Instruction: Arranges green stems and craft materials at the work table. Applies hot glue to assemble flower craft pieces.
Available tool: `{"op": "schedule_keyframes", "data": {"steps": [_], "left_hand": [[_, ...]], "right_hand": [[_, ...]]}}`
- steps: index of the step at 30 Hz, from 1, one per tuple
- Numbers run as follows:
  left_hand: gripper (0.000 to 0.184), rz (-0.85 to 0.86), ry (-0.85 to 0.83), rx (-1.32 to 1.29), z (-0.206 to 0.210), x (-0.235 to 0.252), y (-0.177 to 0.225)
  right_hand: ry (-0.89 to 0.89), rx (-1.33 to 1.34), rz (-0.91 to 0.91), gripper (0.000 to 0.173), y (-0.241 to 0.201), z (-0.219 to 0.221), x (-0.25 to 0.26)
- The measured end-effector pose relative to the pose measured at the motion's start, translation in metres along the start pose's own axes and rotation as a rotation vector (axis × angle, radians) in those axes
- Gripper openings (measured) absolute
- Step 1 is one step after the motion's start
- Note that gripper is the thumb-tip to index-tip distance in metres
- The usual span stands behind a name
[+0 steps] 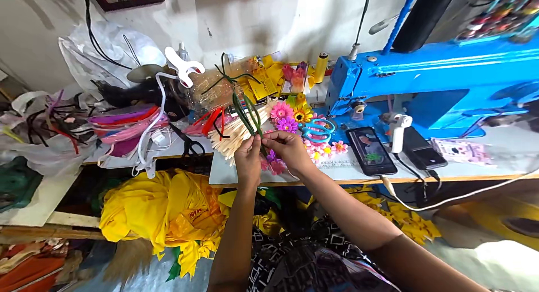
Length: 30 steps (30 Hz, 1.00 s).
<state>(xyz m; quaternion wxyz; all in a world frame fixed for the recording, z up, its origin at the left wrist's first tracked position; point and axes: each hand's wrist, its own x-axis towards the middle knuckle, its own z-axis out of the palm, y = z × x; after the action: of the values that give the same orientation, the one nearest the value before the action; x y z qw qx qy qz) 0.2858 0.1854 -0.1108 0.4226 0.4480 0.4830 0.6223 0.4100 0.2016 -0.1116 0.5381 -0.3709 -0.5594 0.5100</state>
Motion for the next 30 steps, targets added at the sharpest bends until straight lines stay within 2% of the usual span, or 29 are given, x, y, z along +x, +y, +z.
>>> {"op": "schedule_keyframes", "data": {"steps": [3, 7, 13, 18, 22, 26, 30], "left_hand": [[0.024, -0.007, -0.044, -0.007, -0.003, -0.001, -0.001], [0.028, -0.049, -0.103, -0.028, -0.005, -0.003, -0.002], [0.027, -0.109, -0.067, -0.131, -0.002, -0.005, -0.002], [0.029, -0.095, -0.084, -0.154, -0.001, -0.006, -0.002], [0.032, 0.042, -0.141, 0.095, -0.004, -0.007, -0.008], [0.028, 0.168, -0.068, 0.380, -0.001, -0.012, -0.004], [0.026, 0.222, 0.036, 0.468, 0.003, -0.013, -0.004]], "right_hand": [[-0.083, 0.055, 0.084, 0.012, -0.006, -0.008, 0.005], [-0.103, 0.023, 0.114, 0.011, -0.012, -0.007, 0.007], [-0.095, 0.067, 0.054, 0.007, 0.000, -0.004, 0.007], [-0.055, 0.111, 0.015, 0.006, 0.011, -0.002, 0.009], [-0.036, 0.173, 0.014, 0.006, 0.011, 0.000, 0.011], [-0.049, 0.170, 0.034, 0.005, 0.011, -0.002, 0.013], [-0.062, 0.057, 0.032, 0.005, 0.007, -0.003, 0.012]]}}
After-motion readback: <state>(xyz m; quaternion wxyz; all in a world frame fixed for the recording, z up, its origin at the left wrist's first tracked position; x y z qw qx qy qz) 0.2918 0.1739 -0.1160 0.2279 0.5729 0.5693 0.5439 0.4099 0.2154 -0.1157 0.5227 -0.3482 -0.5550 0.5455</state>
